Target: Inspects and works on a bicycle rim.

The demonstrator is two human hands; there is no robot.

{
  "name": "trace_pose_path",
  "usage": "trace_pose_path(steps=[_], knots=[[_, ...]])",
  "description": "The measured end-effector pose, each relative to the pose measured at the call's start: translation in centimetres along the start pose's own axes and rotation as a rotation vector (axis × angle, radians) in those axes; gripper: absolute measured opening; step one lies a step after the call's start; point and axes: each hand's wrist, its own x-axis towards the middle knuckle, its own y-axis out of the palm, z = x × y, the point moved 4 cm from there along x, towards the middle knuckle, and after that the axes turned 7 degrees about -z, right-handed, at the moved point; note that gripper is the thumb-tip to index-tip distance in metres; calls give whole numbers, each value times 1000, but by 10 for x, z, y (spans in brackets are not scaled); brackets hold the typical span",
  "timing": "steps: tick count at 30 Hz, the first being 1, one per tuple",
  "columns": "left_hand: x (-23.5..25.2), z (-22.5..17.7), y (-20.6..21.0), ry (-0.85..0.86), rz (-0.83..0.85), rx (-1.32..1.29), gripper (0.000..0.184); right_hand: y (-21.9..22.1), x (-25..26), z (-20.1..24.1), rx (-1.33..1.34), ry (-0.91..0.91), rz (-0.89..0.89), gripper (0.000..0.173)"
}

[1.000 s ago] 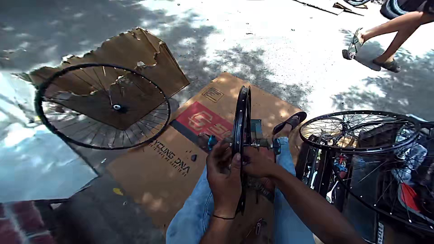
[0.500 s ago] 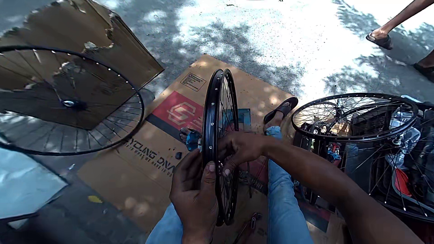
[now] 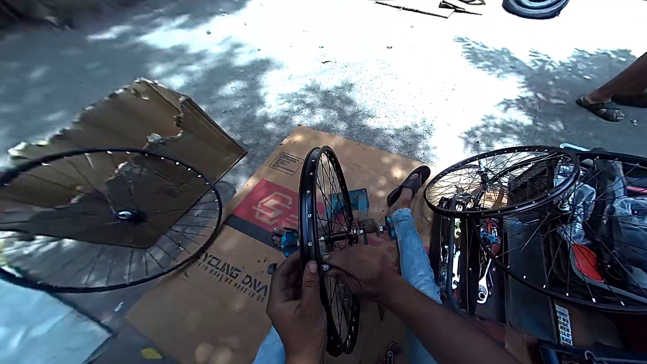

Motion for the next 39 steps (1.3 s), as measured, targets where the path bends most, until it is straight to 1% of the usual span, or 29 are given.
trace_pose_path(steps=[4, 6, 7, 9, 11, 13, 14, 15, 18, 19, 21, 23, 26, 29, 31, 33, 36, 38, 39], knots=[[-8, -2, 4, 2, -35, 5, 24, -8, 6, -2, -35, -36, 64, 22], [-10, 1, 2, -27, -57, 10, 26, -5, 1, -2, -7, 17, 63, 21], [-11, 2, 0, -46, -73, 22, 28, -2, -2, -3, 20, 74, 43, 21], [-11, 2, -3, -49, -102, 48, 29, 5, -9, -6, 79, 239, -39, 20], [-11, 2, -3, -33, -105, 56, 26, 6, -12, -8, 117, 400, -186, 18], [-11, 2, -2, -35, -86, 37, 28, 4, -6, -10, 103, 474, -346, 18], [-11, 1, -3, -42, -68, 36, 30, 3, -1, -12, 64, 475, -380, 18], [-11, 0, -4, -48, -44, 46, 31, 3, 4, -15, 2, 462, -374, 19], [2, -10, -5, -17, 15, 126, 35, 10, 24, -28, -218, 350, -224, 22], [10, -13, -4, -18, 31, 149, 38, 13, 28, -33, -250, 297, -168, 23], [30, -21, 5, -99, 79, 203, 42, 16, 30, -41, -236, 227, -92, 24], [48, -25, 18, -200, 122, 273, 46, 14, 30, -48, -136, 239, -42, 26], [57, -20, 30, -285, 153, 393, 43, 14, 28, -55, 95, 396, 8, 27], [55, -17, 32, -241, 130, 491, 42, 19, 23, -60, 249, 506, -15, 33], [53, -16, 31, -264, 133, 514, 47, 21, 26, -57, 304, 538, -29, 36], [50, -12, 29, -301, 126, 501, 46, 23, 34, -56, 379, 603, -21, 33], [44, -9, 22, -233, 84, 467, 43, 31, 42, -58, 593, 777, 63, 32], [38, -7, 19, -191, 68, 413, 40, 31, 38, -61, 756, 801, 131, 29], [37, -6, 18, -193, 74, 376, 40, 29, 35, -63, 823, 781, 165, 33]])
